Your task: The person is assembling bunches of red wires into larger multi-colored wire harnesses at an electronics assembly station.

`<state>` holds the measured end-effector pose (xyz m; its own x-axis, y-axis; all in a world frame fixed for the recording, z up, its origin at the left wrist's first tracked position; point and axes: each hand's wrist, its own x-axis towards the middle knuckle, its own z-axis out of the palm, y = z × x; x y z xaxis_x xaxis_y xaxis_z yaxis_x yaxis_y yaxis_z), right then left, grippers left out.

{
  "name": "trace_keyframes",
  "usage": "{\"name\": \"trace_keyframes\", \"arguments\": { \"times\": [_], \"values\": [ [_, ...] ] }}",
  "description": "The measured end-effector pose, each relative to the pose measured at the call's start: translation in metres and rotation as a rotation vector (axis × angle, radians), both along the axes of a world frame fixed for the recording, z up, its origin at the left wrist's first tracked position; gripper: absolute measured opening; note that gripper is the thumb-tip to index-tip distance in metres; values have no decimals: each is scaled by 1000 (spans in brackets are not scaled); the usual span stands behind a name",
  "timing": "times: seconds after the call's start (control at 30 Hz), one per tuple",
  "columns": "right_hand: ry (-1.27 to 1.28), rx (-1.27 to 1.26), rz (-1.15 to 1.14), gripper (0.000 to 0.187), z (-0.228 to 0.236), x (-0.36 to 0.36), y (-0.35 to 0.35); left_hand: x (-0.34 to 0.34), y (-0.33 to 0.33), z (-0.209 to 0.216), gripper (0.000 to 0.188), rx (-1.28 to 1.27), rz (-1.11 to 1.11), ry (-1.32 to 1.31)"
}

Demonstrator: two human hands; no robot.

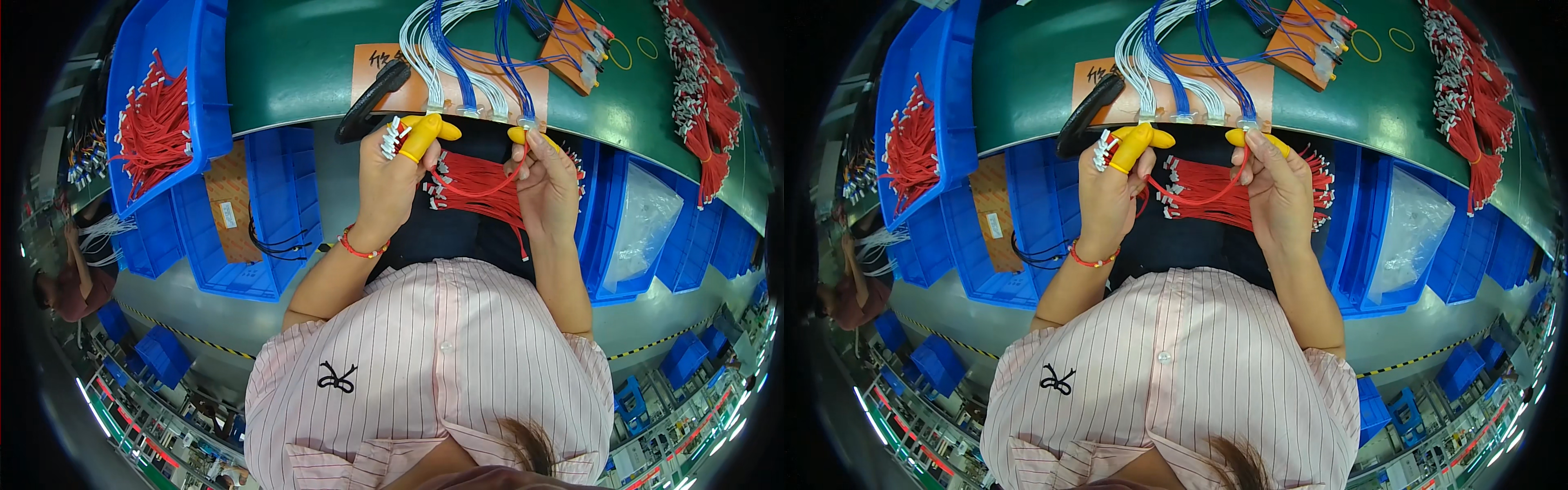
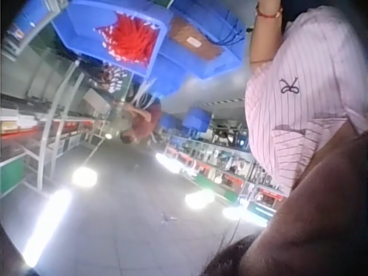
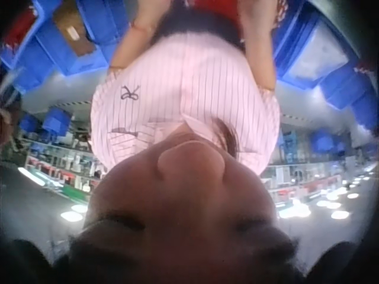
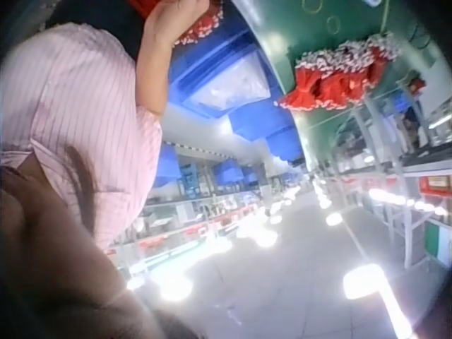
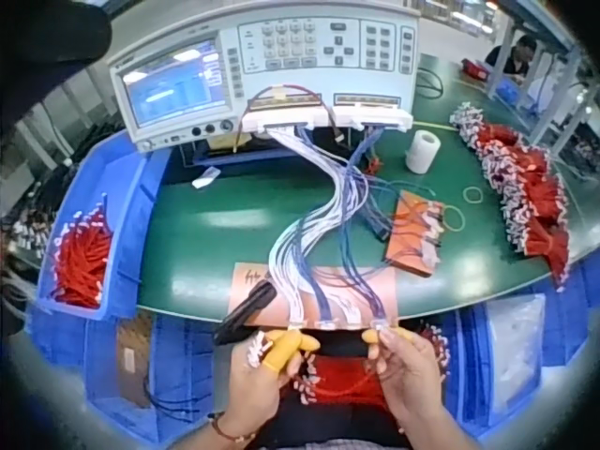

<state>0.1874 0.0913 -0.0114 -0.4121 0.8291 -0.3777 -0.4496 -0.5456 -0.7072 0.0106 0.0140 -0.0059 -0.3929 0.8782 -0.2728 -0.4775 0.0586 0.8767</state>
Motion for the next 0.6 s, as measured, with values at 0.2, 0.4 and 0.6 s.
{"name": "trace_keyframes", "arguments": {
  "times": [0.2,0.4,0.6],
  "values": [
    [-70,46,35,21,-1,1,5,-1,1,0,20,19,-1,-6],
    [-188,106,33,23,0,0,4,0,3,1,22,54,22,-59],
    [-392,285,102,26,-6,9,-9,-10,1,1,24,51,-85,-70]
  ]
}}
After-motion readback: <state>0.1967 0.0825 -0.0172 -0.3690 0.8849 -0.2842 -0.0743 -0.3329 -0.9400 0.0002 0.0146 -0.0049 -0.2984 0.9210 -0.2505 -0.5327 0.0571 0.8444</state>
